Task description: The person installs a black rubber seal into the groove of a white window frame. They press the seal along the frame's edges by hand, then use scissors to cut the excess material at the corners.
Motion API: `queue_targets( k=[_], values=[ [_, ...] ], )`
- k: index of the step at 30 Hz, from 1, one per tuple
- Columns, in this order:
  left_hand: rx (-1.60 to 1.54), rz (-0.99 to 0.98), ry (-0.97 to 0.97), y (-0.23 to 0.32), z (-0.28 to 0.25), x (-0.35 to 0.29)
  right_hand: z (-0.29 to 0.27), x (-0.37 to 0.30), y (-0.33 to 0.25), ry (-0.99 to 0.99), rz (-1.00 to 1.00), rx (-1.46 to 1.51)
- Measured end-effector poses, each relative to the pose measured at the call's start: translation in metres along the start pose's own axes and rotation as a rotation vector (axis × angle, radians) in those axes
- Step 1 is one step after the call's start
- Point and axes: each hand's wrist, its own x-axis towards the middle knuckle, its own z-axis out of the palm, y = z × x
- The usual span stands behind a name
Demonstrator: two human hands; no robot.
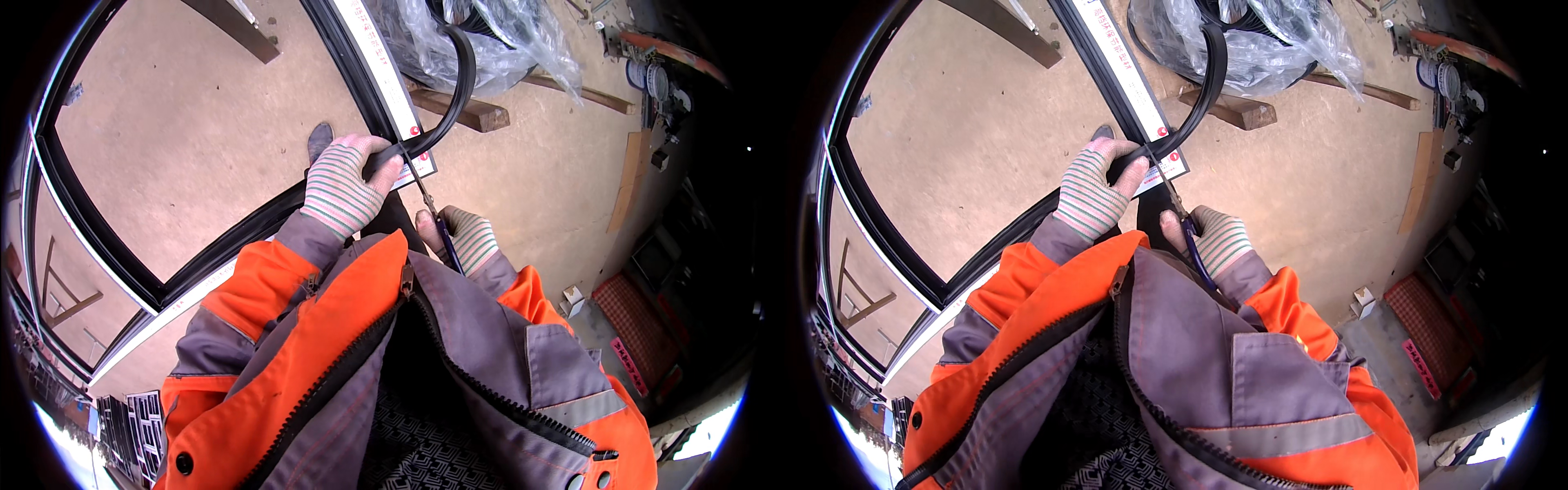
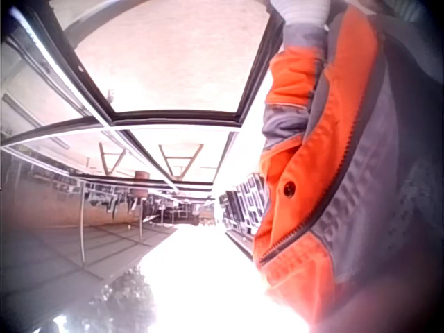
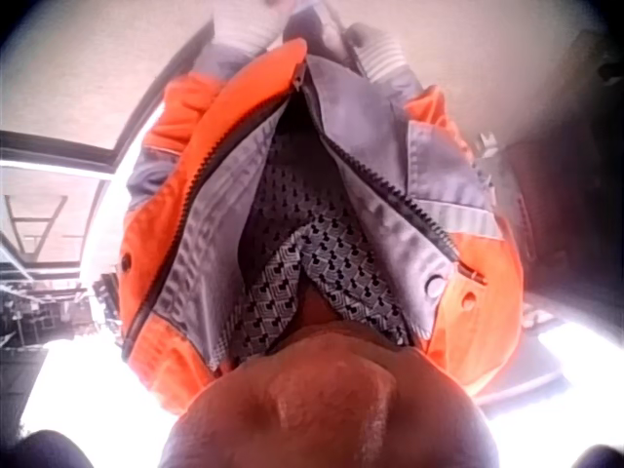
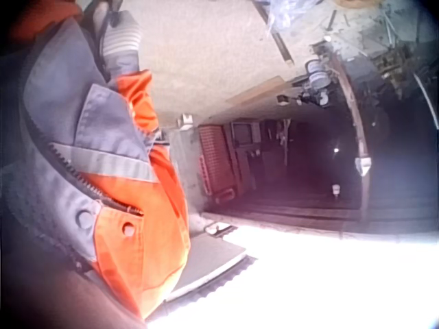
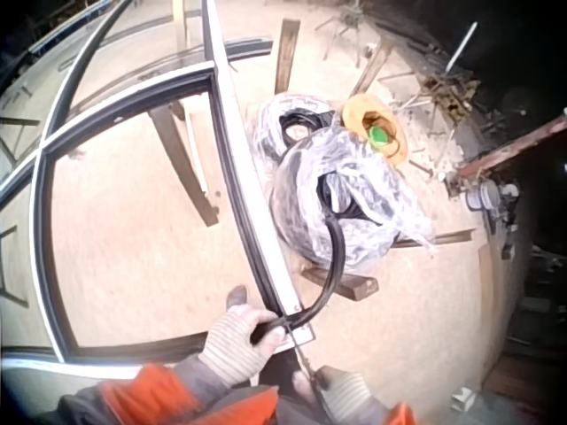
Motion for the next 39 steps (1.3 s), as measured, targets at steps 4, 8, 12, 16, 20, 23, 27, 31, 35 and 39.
queue_targets(
  k=[4, 8, 12, 16, 20, 23, 27, 31, 35, 39],
  values=[
    [-0.081, -0.104, 0.076, 0.011, -0.001, 0.001, -0.005, -0.001, -0.008, -0.024, 0.024, -0.053],
    [0.024, -0.111, -0.015, 0.007, -0.002, -0.003, -0.009, -0.004, -0.017, -0.03, 0.026, -0.109],
    [0.021, -0.093, 0.021, 0.004, 0.002, -0.007, -0.007, -0.001, -0.009, -0.028, 0.009, -0.076],
    [0.08, -0.04, 0.019, 0.0, 0.003, -0.006, -0.01, 0.003, -0.009, -0.043, 0.03, -0.104],
    [0.093, -0.028, 0.009, -0.001, 0.001, -0.007, -0.015, 0.006, -0.014, -0.069, 0.073, -0.178],
    [0.069, -0.033, 0.022, 0.0, 0.001, -0.009, -0.018, 0.01, -0.021, -0.088, 0.071, -0.206],
    [0.056, -0.029, 0.044, 0.004, -0.001, -0.009, -0.019, 0.018, -0.026, -0.092, 0.078, -0.259],
    [0.051, -0.032, 0.073, 0.003, 0.001, -0.011, -0.017, 0.026, -0.026, -0.089, 0.064, -0.264],
    [0.058, -0.031, 0.088, 0.001, 0.004, -0.01, -0.011, 0.03, -0.016, -0.083, 0.045, -0.206],
    [0.059, -0.031, 0.151, 0.009, 0.001, -0.008, -0.01, 0.03, -0.016, -0.066, 0.026, -0.173]
  ],
)
